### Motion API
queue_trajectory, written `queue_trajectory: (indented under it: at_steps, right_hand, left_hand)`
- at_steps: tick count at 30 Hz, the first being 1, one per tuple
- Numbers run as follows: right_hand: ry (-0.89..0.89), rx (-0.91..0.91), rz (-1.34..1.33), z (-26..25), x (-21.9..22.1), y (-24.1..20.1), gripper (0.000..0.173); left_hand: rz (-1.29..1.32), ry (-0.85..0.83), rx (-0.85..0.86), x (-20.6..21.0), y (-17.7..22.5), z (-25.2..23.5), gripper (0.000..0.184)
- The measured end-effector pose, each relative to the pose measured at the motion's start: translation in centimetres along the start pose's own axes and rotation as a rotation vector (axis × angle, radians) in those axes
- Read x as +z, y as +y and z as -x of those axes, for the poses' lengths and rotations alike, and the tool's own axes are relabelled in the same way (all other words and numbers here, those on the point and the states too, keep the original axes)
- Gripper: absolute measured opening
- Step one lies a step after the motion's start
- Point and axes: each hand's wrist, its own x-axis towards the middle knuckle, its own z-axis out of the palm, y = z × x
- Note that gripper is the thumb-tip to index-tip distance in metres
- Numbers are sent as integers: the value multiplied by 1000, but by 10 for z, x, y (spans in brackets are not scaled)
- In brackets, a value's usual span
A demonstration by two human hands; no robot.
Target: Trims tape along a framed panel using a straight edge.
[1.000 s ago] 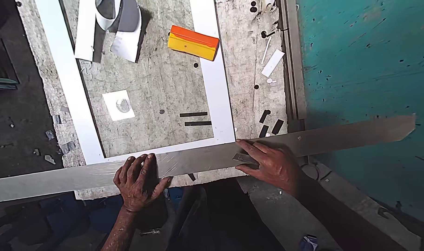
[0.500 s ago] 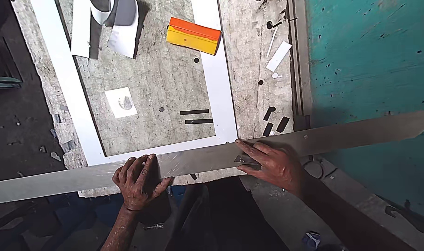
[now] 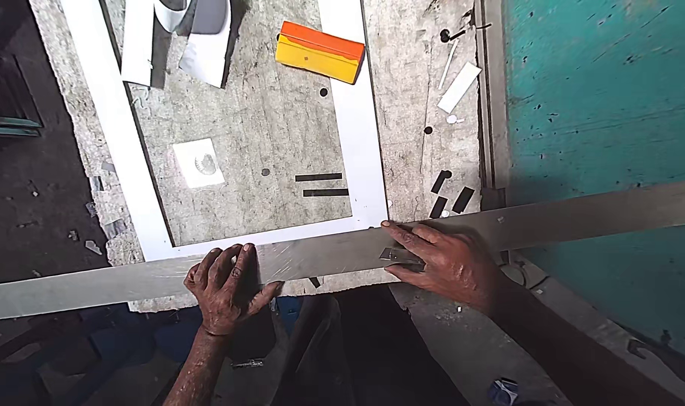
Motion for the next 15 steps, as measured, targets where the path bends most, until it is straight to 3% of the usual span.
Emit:
queue_trajectory:
  at_steps: [15]
  right_hand:
    - [-22,10,-12,-7,-3,-3,66]
  left_hand:
    - [17,-11,-12,0,0,-2,90]
